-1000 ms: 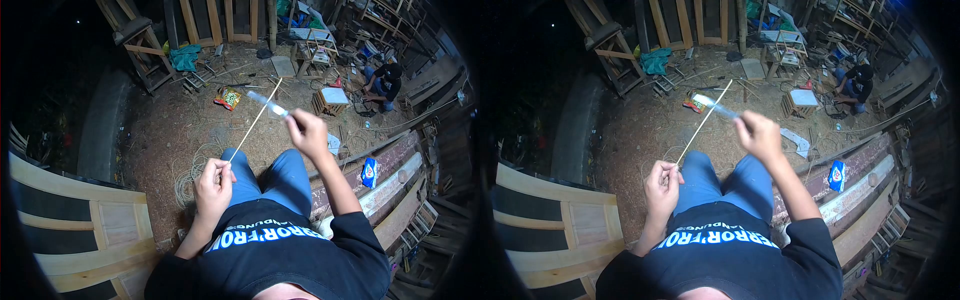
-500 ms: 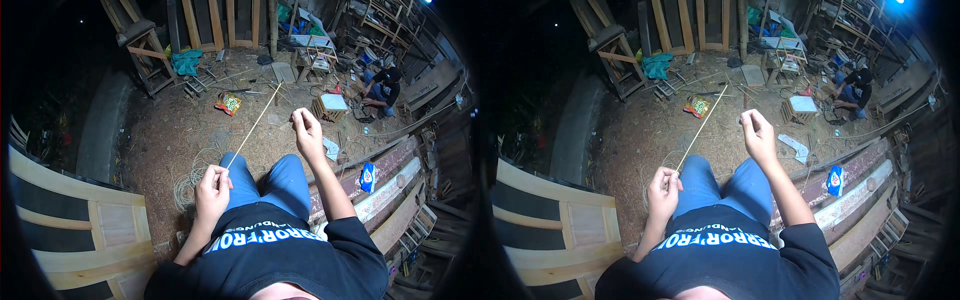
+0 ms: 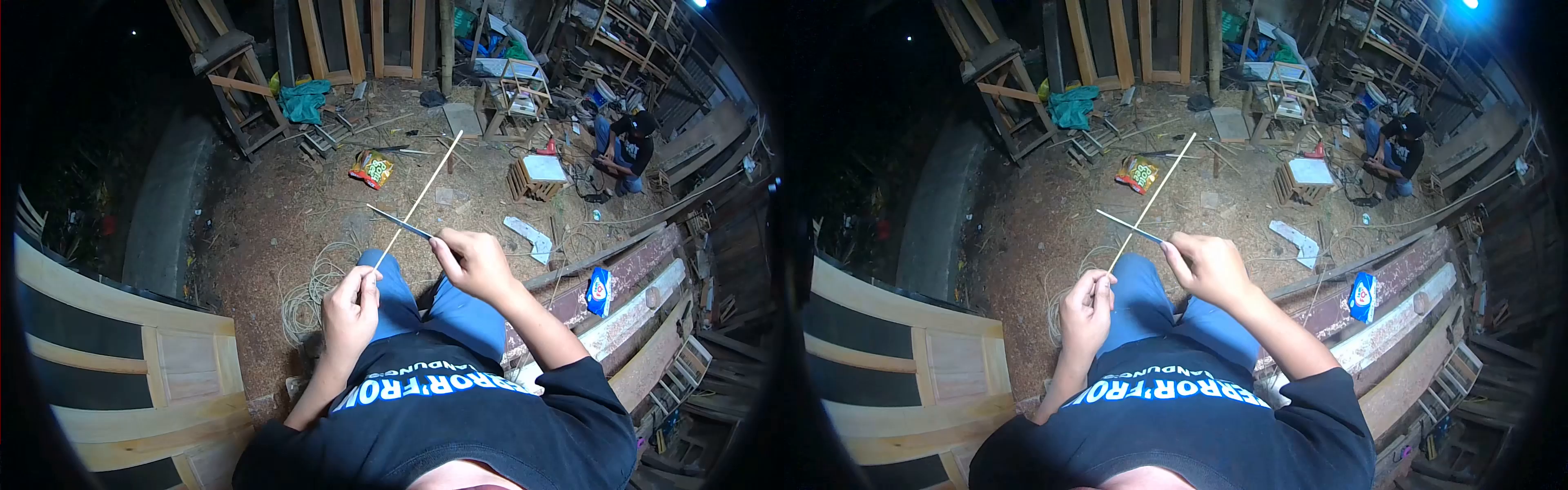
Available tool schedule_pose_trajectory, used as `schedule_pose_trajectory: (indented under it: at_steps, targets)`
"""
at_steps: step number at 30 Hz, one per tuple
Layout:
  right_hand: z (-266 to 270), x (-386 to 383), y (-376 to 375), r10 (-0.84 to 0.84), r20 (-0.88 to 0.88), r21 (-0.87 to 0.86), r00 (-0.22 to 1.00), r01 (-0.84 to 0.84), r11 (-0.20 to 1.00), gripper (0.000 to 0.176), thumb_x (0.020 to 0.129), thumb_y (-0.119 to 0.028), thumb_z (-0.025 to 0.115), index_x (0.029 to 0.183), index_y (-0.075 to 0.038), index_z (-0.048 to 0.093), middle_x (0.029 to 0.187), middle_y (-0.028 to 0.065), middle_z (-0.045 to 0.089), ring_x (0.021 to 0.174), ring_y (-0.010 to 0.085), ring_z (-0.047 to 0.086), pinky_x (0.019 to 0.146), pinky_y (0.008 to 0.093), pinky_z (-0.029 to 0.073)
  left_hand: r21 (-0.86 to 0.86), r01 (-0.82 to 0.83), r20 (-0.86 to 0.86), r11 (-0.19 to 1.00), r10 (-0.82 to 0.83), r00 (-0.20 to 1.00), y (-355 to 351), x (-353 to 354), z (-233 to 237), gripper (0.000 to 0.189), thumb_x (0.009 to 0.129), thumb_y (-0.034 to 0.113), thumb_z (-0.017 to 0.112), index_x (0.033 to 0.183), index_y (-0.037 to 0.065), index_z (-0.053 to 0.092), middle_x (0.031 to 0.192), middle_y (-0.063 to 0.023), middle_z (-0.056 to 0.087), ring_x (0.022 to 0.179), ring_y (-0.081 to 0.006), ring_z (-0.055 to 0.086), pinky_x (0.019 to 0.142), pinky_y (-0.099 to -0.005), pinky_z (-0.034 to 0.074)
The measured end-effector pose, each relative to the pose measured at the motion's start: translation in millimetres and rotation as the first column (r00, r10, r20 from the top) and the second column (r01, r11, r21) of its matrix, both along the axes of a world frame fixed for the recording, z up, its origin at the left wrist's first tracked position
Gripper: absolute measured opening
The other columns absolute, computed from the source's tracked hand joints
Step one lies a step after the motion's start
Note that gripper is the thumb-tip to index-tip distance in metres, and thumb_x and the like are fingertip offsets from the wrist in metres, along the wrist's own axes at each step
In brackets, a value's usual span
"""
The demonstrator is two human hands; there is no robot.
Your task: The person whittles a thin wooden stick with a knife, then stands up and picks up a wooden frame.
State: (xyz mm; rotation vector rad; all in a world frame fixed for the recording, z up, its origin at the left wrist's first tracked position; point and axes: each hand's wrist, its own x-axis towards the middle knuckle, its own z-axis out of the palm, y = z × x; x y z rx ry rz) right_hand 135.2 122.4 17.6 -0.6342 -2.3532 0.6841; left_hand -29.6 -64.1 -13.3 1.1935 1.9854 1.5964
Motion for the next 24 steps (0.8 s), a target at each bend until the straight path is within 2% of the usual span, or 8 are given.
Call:
schedule_pose_trajectory:
  at_steps: [3, 4, 8, 12, 15, 19, 21, 24]
  targets:
    - [7, 0, 19, -0.240, -0.096, -0.058, 0.966, 0.235, 0.970, 0.030, 0.101, -0.026, 0.066, 0.080, -0.006, 0.062, 0.068, 0.0172, 0.063, 0.063, 0.0378, 0.067, 0.058, 0.0469, 0.053, 0.005, -0.042, -0.042, 0.999, 0.042, 0.998, 1, 2, 4, 0.009, 0.105, 0.007, 0.063, 0.101, 0.001, 0.069, 0.065, -0.0076, 0.063, 0.057, -0.0145, 0.065, 0.055, -0.0309, 0.048]
    - [9, 1, 28, -0.301, -0.078, 0.103, 0.951, 0.308, 0.946, 0.030, 0.102, -0.026, 0.066, 0.078, -0.007, 0.061, 0.066, 0.0156, 0.062, 0.062, 0.0361, 0.068, 0.055, 0.0455, 0.052, -0.004, -0.042, -0.060, 0.999, 0.042, 0.997, 1, 4, 3, 0.009, 0.105, 0.007, 0.063, 0.101, 0.002, 0.068, 0.066, -0.0077, 0.063, 0.057, -0.0149, 0.066, 0.055, -0.0312, 0.048]
    - [15, 3, -16, -0.011, 0.091, 0.260, 0.996, -0.013, 0.966, 0.027, 0.101, -0.019, 0.067, 0.079, -0.005, 0.061, 0.067, 0.0156, 0.061, 0.059, 0.0330, 0.065, 0.054, 0.0417, 0.050, 0.021, -0.025, -0.106, 0.999, 0.027, 0.994, 7, 1, 8, 0.007, 0.104, 0.006, 0.063, 0.100, 0.003, 0.068, 0.066, -0.0081, 0.064, 0.058, -0.0168, 0.066, 0.056, -0.0323, 0.049]
    - [13, 2, 29, -0.336, -0.100, 0.349, 0.937, 0.349, 0.870, 0.031, 0.100, -0.028, 0.070, 0.077, -0.010, 0.059, 0.065, 0.0112, 0.062, 0.058, 0.0306, 0.066, 0.052, 0.0426, 0.052, 0.037, -0.032, -0.145, 0.999, 0.037, 0.989, 8, 2, 11, 0.006, 0.103, 0.005, 0.063, 0.100, 0.003, 0.068, 0.067, -0.0088, 0.064, 0.058, -0.0193, 0.066, 0.056, -0.0330, 0.049]
    - [6, 0, -2, -0.024, -0.004, 0.337, 1.000, 0.024, 0.941, 0.031, 0.100, -0.028, 0.070, 0.076, -0.010, 0.060, 0.065, 0.0119, 0.061, 0.058, 0.0317, 0.066, 0.052, 0.0428, 0.052, 0.026, -0.036, -0.148, 0.999, 0.039, 0.988, 11, 2, 12, 0.005, 0.102, 0.005, 0.064, 0.101, 0.004, 0.068, 0.068, -0.0095, 0.064, 0.058, -0.0202, 0.066, 0.056, -0.0342, 0.049]
    - [-9, 2, 35, -0.249, -0.149, 0.328, 0.957, 0.286, 0.900, 0.032, 0.101, -0.027, 0.067, 0.076, -0.009, 0.061, 0.066, 0.0121, 0.064, 0.060, 0.0327, 0.068, 0.054, 0.0437, 0.053, 0.004, -0.032, -0.252, 0.999, 0.032, 0.967, 12, -1, 15, 0.005, 0.102, 0.005, 0.064, 0.101, 0.004, 0.068, 0.069, -0.0101, 0.065, 0.060, -0.0212, 0.068, 0.057, -0.0358, 0.050]
    - [-3, 5, 66, -0.390, -0.308, -0.050, 0.868, 0.394, 0.918, 0.032, 0.108, -0.029, 0.061, 0.091, -0.003, 0.071, 0.066, 0.0112, 0.066, 0.058, 0.0186, 0.065, 0.057, 0.0375, 0.048, -0.032, -0.016, -0.266, 0.999, 0.007, 0.964, 11, 0, 13, 0.005, 0.102, 0.005, 0.063, 0.100, 0.004, 0.068, 0.070, -0.0102, 0.066, 0.061, -0.0213, 0.069, 0.058, -0.0361, 0.051]
    - [3, 7, 68, -0.363, -0.345, -0.415, 0.865, 0.206, 0.886, 0.028, 0.106, -0.028, 0.067, 0.098, -0.002, 0.072, 0.073, -0.0035, 0.060, 0.066, 0.0051, 0.050, 0.060, 0.0263, 0.040, -0.048, 0.039, -0.215, 0.998, -0.048, 0.975, 16, 0, 11, 0.006, 0.102, 0.005, 0.063, 0.100, 0.004, 0.068, 0.071, -0.0103, 0.068, 0.064, -0.0217, 0.071, 0.059, -0.0360, 0.052]
